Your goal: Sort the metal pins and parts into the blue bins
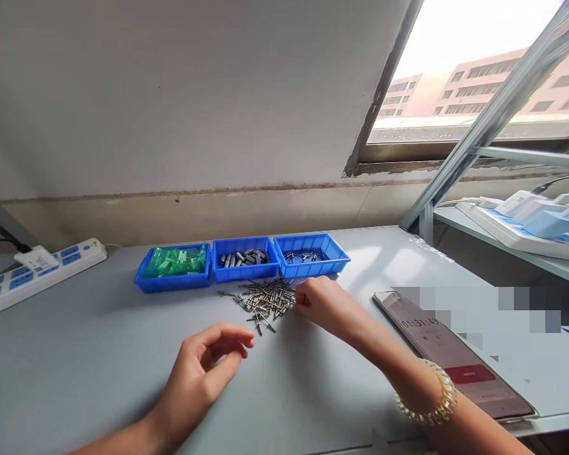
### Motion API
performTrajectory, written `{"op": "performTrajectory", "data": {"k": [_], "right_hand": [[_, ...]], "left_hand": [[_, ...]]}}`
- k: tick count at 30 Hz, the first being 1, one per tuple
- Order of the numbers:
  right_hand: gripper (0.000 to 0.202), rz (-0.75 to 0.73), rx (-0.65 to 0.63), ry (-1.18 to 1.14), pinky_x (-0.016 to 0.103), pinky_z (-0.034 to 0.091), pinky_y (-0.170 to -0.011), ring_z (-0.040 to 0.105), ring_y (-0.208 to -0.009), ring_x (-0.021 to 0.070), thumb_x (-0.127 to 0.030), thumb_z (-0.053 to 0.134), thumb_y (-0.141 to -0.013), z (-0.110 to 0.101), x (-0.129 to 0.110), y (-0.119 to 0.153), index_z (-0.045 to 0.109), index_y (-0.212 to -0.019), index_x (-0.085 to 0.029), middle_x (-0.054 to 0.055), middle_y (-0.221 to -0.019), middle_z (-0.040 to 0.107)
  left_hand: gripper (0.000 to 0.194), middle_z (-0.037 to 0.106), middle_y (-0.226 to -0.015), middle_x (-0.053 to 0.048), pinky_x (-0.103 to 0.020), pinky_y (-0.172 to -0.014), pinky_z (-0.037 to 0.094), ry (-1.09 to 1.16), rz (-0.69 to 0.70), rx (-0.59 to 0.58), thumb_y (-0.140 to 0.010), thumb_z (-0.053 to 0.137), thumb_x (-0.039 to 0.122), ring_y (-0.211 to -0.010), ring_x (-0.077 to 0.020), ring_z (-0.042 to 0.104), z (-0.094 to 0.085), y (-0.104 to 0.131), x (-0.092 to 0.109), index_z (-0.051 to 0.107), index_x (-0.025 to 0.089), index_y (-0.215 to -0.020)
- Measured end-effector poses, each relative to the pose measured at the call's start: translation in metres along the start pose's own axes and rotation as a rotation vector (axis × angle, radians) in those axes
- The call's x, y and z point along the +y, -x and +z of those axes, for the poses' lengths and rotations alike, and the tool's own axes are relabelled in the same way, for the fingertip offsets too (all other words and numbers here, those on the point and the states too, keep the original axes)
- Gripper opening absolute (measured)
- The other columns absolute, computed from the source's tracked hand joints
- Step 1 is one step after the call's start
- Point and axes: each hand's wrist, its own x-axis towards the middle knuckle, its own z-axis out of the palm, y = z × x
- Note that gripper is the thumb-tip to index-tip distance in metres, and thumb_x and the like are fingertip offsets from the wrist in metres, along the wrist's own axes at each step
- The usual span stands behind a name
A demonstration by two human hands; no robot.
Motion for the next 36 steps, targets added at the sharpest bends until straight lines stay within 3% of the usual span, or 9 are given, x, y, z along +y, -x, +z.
{"op": "performTrajectory", "data": {"k": [3,8,13,17,22,27,31,36], "right_hand": [[0.023,-0.011,0.058,-0.033,0.025,0.033,-0.048,0.053,-0.049,0.0137,-0.002,0.055,-0.067,-0.004,0.000,-0.001,0.059,-0.051,-0.018,0.002,-0.051,0.060],[0.014,-0.071,0.183,-0.193,0.024,0.044,-0.054,0.057,-0.058,0.0130,-0.013,0.053,-0.077,-0.018,-0.009,0.000,0.061,-0.067,-0.019,0.001,-0.063,0.064],[0.009,-0.213,0.053,-0.673,0.022,0.047,-0.052,0.056,-0.059,0.0114,-0.018,0.054,-0.077,-0.022,-0.032,0.014,0.061,-0.070,-0.018,0.001,-0.066,0.064],[0.008,-0.255,0.023,-0.746,0.022,0.045,-0.052,0.054,-0.058,0.0107,-0.014,0.056,-0.074,-0.015,-0.047,0.027,0.061,-0.069,-0.018,0.000,-0.066,0.064],[0.010,-0.427,0.124,-0.730,0.021,0.042,-0.053,0.051,-0.057,0.0094,-0.012,0.062,-0.076,-0.001,-0.056,0.035,0.064,-0.068,-0.017,-0.002,-0.061,0.057],[0.010,-0.502,0.030,-0.771,0.021,0.044,-0.056,0.054,-0.060,0.0097,-0.010,0.066,-0.074,0.005,-0.059,0.038,0.068,-0.070,-0.018,-0.002,-0.063,0.056],[0.011,-0.437,-0.001,-0.806,0.021,0.044,-0.057,0.054,-0.060,0.0097,-0.009,0.064,-0.074,-0.004,-0.057,0.036,0.065,-0.068,-0.019,-0.003,-0.064,0.060],[0.010,-0.304,0.008,-0.824,0.023,0.047,-0.058,0.057,-0.061,0.0109,-0.011,0.059,-0.075,-0.009,-0.051,0.030,0.063,-0.069,-0.019,-0.001,-0.067,0.067]], "left_hand": [[0.014,0.072,-0.082,-0.003,-0.026,-0.074,0.052,-0.005,-0.003,0.010,-0.077,0.059,0.018,-0.078,-0.0186,0.065,0.001,0.000,0.001,0.072,0.021,-0.082],[0.015,0.073,-0.083,-0.004,-0.027,-0.075,0.053,0.024,-0.010,0.046,-0.077,0.059,0.018,-0.078,-0.0187,0.066,0.001,-0.003,-0.001,0.072,0.020,-0.085],[0.025,0.074,-0.091,-0.006,-0.029,-0.077,0.053,0.087,-0.066,0.036,-0.078,0.062,0.023,-0.079,-0.0185,0.066,0.002,-0.004,-0.006,0.070,0.020,-0.101],[0.030,0.074,-0.093,-0.008,-0.032,-0.080,0.052,0.108,-0.121,0.010,-0.076,0.064,0.025,-0.081,-0.0201,0.066,0.005,-0.003,-0.006,0.070,0.018,-0.105],[0.022,0.071,-0.083,-0.005,-0.031,-0.079,0.049,0.104,-0.120,-0.179,-0.072,0.063,0.017,-0.082,-0.0211,0.063,0.010,-0.002,0.006,0.072,0.016,-0.093],[0.008,0.065,-0.073,-0.001,-0.028,-0.072,0.045,0.153,-0.156,-0.330,-0.073,0.061,0.015,-0.076,-0.0188,0.060,0.012,-0.002,0.010,0.068,0.015,-0.076],[0.012,0.068,-0.074,-0.002,-0.029,-0.075,0.046,0.159,-0.189,-0.230,-0.070,0.064,0.016,-0.078,-0.0193,0.061,0.009,-0.002,0.004,0.070,0.016,-0.080],[0.016,0.070,-0.076,-0.003,-0.028,-0.076,0.049,0.124,-0.131,0.095,-0.071,0.063,0.018,-0.079,-0.0201,0.063,0.005,-0.001,0.006,0.073,0.018,-0.083]]}}
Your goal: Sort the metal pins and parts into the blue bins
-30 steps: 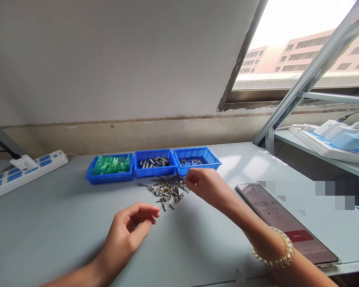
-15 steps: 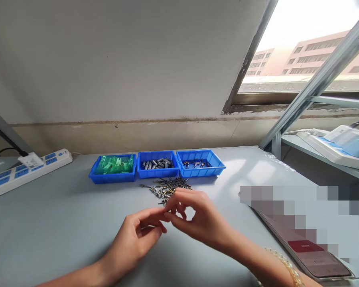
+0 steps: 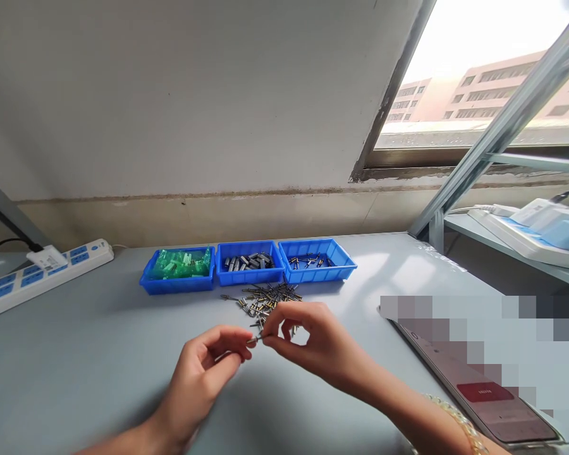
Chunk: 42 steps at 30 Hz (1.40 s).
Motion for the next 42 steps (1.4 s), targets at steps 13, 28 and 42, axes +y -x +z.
{"op": "performTrajectory", "data": {"k": [13,28,42], "right_hand": [[0.016,0.255,-0.124,-0.438,0.025,0.049,-0.061,0.062,-0.065,0.0131,-0.028,0.072,-0.068,0.005,0.020,-0.008,0.064,-0.071,-0.015,0.002,-0.069,0.067],[0.024,-0.018,0.466,0.679,0.039,0.050,-0.072,0.060,-0.077,0.0218,-0.011,0.050,-0.080,-0.065,0.053,-0.028,0.070,-0.092,-0.017,0.009,-0.084,0.068],[0.014,0.039,-0.446,0.663,0.030,0.046,-0.076,0.056,-0.089,0.0192,-0.005,0.070,-0.073,-0.044,0.026,-0.020,0.070,-0.076,-0.018,0.004,-0.086,0.061]], "left_hand": [[0.023,0.074,-0.083,-0.003,-0.027,-0.078,0.052,-0.035,0.136,-0.083,-0.077,0.058,0.018,-0.081,-0.0196,0.066,-0.005,0.004,-0.003,0.073,0.022,-0.094],[0.020,0.073,-0.088,-0.003,-0.026,-0.077,0.051,-0.048,0.101,-0.084,-0.078,0.058,0.018,-0.081,-0.0187,0.065,-0.005,0.003,-0.006,0.073,0.024,-0.090],[0.018,0.072,-0.084,-0.002,-0.026,-0.074,0.051,-0.072,0.104,-0.079,-0.077,0.057,0.018,-0.078,-0.0180,0.063,-0.006,0.000,-0.007,0.073,0.023,-0.086]]}}
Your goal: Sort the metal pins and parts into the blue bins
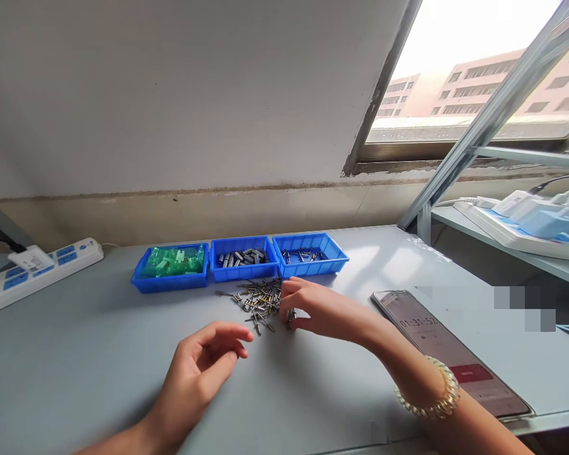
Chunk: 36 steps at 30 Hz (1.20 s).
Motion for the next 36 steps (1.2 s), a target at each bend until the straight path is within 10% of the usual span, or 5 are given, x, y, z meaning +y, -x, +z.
{"op": "performTrajectory", "data": {"k": [10,22,36], "right_hand": [[0.016,-0.171,0.236,-0.284,0.025,0.046,-0.069,0.055,-0.077,0.0132,-0.011,0.047,-0.091,0.004,-0.022,0.007,0.061,-0.089,-0.017,0.003,-0.086,0.061],[0.007,-0.168,0.394,-0.712,0.020,0.048,-0.059,0.060,-0.059,0.0096,-0.010,0.068,-0.074,0.033,-0.047,0.003,0.068,-0.073,-0.016,-0.001,-0.064,0.067],[0.013,-0.299,0.327,-0.811,0.023,0.048,-0.065,0.056,-0.070,0.0103,-0.012,0.065,-0.079,0.039,-0.061,0.007,0.074,-0.081,-0.020,0.001,-0.078,0.053]], "left_hand": [[0.015,0.071,-0.087,-0.003,-0.026,-0.076,0.050,0.017,-0.028,0.029,-0.078,0.059,0.020,-0.077,-0.0170,0.063,0.001,-0.001,0.000,0.071,0.022,-0.087],[0.014,0.066,-0.061,0.001,-0.024,-0.064,0.046,0.103,-0.153,-0.028,-0.070,0.073,0.031,-0.063,-0.0146,0.058,0.006,-0.004,0.003,0.069,0.018,-0.073],[0.024,0.061,-0.061,0.001,-0.023,-0.062,0.045,0.203,-0.180,-0.226,-0.064,0.080,0.034,-0.061,-0.0135,0.055,0.014,0.000,0.008,0.068,0.014,-0.068]]}}
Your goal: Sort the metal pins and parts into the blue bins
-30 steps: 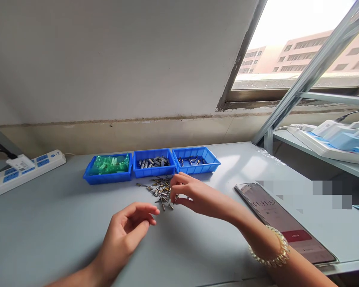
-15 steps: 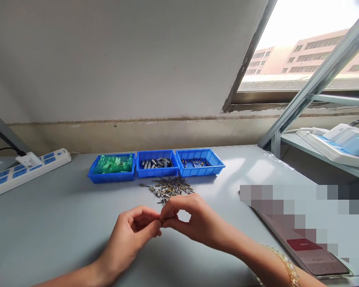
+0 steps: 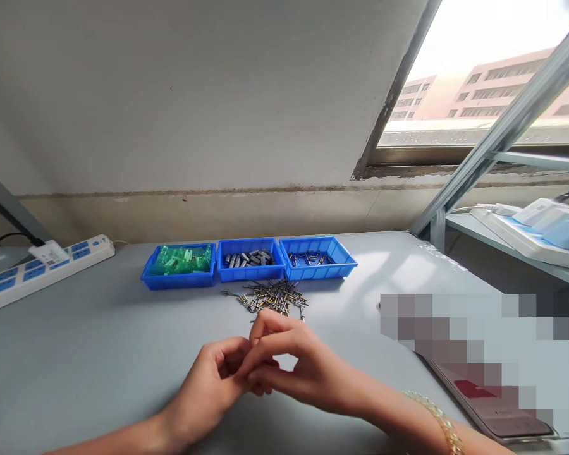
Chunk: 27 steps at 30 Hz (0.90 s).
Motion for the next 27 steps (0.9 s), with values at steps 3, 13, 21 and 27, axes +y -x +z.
{"op": "performTrajectory", "data": {"k": [3,13,21,27], "right_hand": [[0.012,-0.032,-0.002,0.040,0.023,0.048,-0.066,0.057,-0.071,0.0113,-0.012,0.065,-0.080,-0.003,-0.001,0.000,0.074,-0.080,-0.019,0.001,-0.075,0.057],[0.012,0.106,0.248,0.244,0.024,0.046,-0.058,0.058,-0.062,0.0118,-0.010,0.059,-0.075,-0.017,0.009,-0.006,0.065,-0.070,-0.018,0.001,-0.068,0.068],[0.017,0.431,0.100,-0.369,0.024,0.044,-0.055,0.060,-0.059,0.0122,-0.027,0.071,-0.067,-0.003,0.022,-0.007,0.059,-0.067,-0.014,0.001,-0.062,0.064],[0.018,0.424,0.180,-0.243,0.025,0.046,-0.056,0.059,-0.060,0.0120,-0.029,0.071,-0.065,-0.025,0.015,-0.011,0.065,-0.070,-0.014,0.003,-0.067,0.066]], "left_hand": [[0.023,0.063,-0.062,0.000,-0.025,-0.064,0.046,-0.008,-0.016,-0.003,-0.065,0.079,0.033,-0.063,-0.0144,0.056,-0.001,0.000,0.000,0.069,0.013,-0.070],[0.010,0.071,-0.071,-0.003,-0.028,-0.072,0.050,-0.029,0.106,0.396,-0.069,0.064,0.017,-0.071,-0.0185,0.063,-0.004,0.004,0.009,0.072,0.018,-0.075],[0.020,0.073,-0.073,-0.002,-0.025,-0.073,0.051,-0.148,0.192,0.195,-0.075,0.058,0.015,-0.074,-0.0177,0.066,-0.005,0.010,0.007,0.075,0.021,-0.084],[0.019,0.073,-0.076,-0.003,-0.025,-0.073,0.052,-0.141,0.182,0.249,-0.075,0.059,0.015,-0.074,-0.0180,0.066,-0.006,0.009,0.008,0.074,0.021,-0.084]]}}
